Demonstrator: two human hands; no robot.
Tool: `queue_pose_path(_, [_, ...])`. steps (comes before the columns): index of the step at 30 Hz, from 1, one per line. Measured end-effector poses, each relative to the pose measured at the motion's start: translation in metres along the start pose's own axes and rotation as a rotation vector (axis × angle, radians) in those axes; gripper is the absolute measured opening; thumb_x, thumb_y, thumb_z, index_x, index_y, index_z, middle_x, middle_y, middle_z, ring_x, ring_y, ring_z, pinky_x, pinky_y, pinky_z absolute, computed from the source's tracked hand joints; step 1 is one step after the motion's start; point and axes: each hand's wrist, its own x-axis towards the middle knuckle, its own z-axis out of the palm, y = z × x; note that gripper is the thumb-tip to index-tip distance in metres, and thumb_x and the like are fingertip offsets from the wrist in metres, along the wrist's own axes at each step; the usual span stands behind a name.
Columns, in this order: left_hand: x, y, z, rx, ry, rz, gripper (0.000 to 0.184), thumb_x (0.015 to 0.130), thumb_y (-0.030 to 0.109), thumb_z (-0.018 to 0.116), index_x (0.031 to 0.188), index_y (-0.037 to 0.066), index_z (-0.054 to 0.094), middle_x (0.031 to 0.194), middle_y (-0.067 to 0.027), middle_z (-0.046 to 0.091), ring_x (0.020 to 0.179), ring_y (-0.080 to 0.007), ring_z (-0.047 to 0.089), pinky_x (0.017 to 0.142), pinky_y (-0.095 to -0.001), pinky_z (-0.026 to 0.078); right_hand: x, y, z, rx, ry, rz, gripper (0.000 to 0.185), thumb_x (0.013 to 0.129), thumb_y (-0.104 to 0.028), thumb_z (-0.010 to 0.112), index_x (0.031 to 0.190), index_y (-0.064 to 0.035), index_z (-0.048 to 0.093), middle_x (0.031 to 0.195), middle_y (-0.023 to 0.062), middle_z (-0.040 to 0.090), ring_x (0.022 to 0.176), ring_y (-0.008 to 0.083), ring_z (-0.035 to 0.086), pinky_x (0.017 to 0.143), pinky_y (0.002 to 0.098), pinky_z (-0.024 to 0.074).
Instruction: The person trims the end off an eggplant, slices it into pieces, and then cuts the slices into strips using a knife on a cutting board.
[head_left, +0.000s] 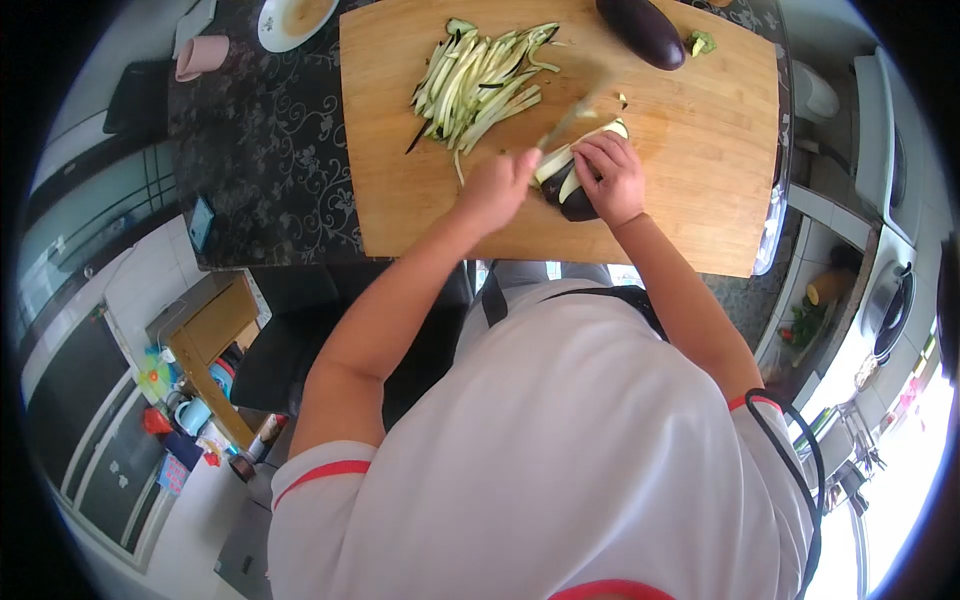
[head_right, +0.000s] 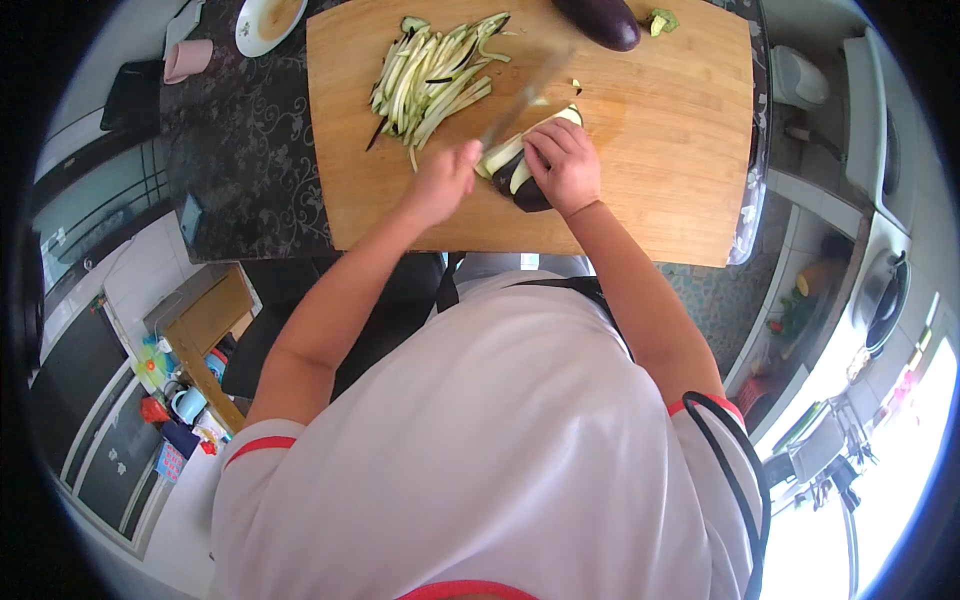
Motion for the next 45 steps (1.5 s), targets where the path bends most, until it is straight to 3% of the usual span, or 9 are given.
queue_pose_path(4, [-0.017, 0.007, -0.035, 0.003, 0.137, 0.134, 0.047, 0.097, 0.040, 0.039, 0.087, 0.000, 0.061, 0.068, -0.0208, 0.058, 0.068, -0.0394, 0.057, 0.064, -0.0450, 0.045, 0.000, 0.000, 0.000, 0.014, 0.008, 0.002, 0.013, 0.071, -0.006, 0.070, 0.083, -0.0074, 0.067, 0.089, 0.0050, 0.065, 0.091, 0.0253, 0.059, 0.080, 0.0354, 0.0491])
queue_pose_path(10, [-0.071, 0.005, -0.041, 0.121, -0.015, -0.043, 0.043, 0.097, 0.039, 0.041, 0.104, 0.002, 0.063, 0.083, -0.0242, 0.062, 0.080, -0.0400, 0.060, 0.070, -0.0442, 0.046, 0.000, -0.003, -0.001, -0.002, 0.012, 0.007, 0.012, 0.071, -0.005, 0.070, 0.083, -0.0074, 0.067, 0.089, 0.0046, 0.065, 0.090, 0.0247, 0.059, 0.079, 0.0347, 0.0492])
queue_pose_path(19, [-0.075, -0.035, -0.001, 0.256, 0.170, 0.044, 0.042, 0.096, 0.038, 0.041, 0.106, 0.003, 0.062, 0.087, -0.0225, 0.064, 0.082, -0.0414, 0.060, 0.072, -0.0452, 0.047, 0.002, -0.006, -0.003, -0.017, 0.014, 0.005, 0.012, 0.071, -0.005, 0.070, 0.083, -0.0069, 0.067, 0.089, 0.0055, 0.065, 0.091, 0.0248, 0.060, 0.079, 0.0352, 0.0492])
queue_pose_path(22, [-0.056, -0.038, -0.008, 0.063, 0.103, -0.080, 0.043, 0.096, 0.040, 0.041, 0.109, 0.004, 0.061, 0.085, -0.0218, 0.064, 0.081, -0.0413, 0.060, 0.071, -0.0453, 0.047, 0.000, -0.006, -0.004, 0.006, -0.007, 0.010, 0.012, 0.072, -0.005, 0.070, 0.083, -0.0065, 0.067, 0.090, 0.0066, 0.064, 0.091, 0.0260, 0.060, 0.080, 0.0360, 0.0492])
queue_pose_path(28, [-0.074, 0.004, -0.025, 0.132, 0.136, 0.138, 0.044, 0.097, 0.037, 0.042, 0.106, -0.001, 0.062, 0.081, -0.0224, 0.064, 0.076, -0.0372, 0.062, 0.067, -0.0407, 0.047, -0.008, -0.001, -0.012, 0.014, -0.003, -0.014, 0.015, 0.070, -0.005, 0.070, 0.084, -0.0063, 0.066, 0.091, 0.0072, 0.064, 0.091, 0.0282, 0.059, 0.080, 0.0374, 0.0487])
queue_pose_path(32, [-0.074, 0.017, -0.015, 0.264, 0.004, 0.088, 0.044, 0.096, 0.042, 0.040, 0.099, 0.003, 0.060, 0.076, -0.0193, 0.064, 0.073, -0.0395, 0.061, 0.065, -0.0476, 0.047, -0.013, 0.000, -0.012, -0.053, -0.076, 0.036, 0.017, 0.068, -0.005, 0.071, 0.084, -0.0052, 0.066, 0.093, 0.0089, 0.064, 0.093, 0.0304, 0.058, 0.082, 0.0392, 0.0474])
queue_pose_path(35, [-0.066, 0.019, -0.018, 0.286, -0.043, 0.045, 0.041, 0.096, 0.037, 0.042, 0.109, 0.002, 0.060, 0.085, -0.0227, 0.064, 0.079, -0.0400, 0.060, 0.070, -0.0454, 0.047, -0.009, 0.000, -0.010, -0.013, -0.054, 0.030, 0.016, 0.067, -0.006, 0.071, 0.082, -0.0043, 0.065, 0.091, 0.0105, 0.063, 0.091, 0.0315, 0.057, 0.080, 0.0397, 0.0470])
queue_pose_path(41, [-0.052, 0.033, -0.022, 0.364, -0.112, 0.003, 0.043, 0.097, 0.038, 0.040, 0.099, 0.001, 0.061, 0.080, -0.0232, 0.062, 0.077, -0.0417, 0.059, 0.068, -0.0473, 0.046, -0.008, 0.004, -0.006, 0.008, -0.039, 0.013, 0.017, 0.067, -0.005, 0.071, 0.083, -0.0050, 0.066, 0.092, 0.0097, 0.064, 0.092, 0.0295, 0.059, 0.081, 0.0387, 0.0476])
queue_pose_path(45, [-0.016, 0.025, -0.012, 0.327, -0.111, 0.107, 0.043, 0.097, 0.038, 0.040, 0.092, 0.001, 0.061, 0.080, -0.0239, 0.062, 0.077, -0.0422, 0.059, 0.067, -0.0478, 0.046, -0.007, 0.006, -0.002, 0.023, 0.022, -0.006, 0.016, 0.067, -0.005, 0.071, 0.083, -0.0058, 0.066, 0.090, 0.0081, 0.064, 0.091, 0.0279, 0.059, 0.080, 0.0383, 0.0474])
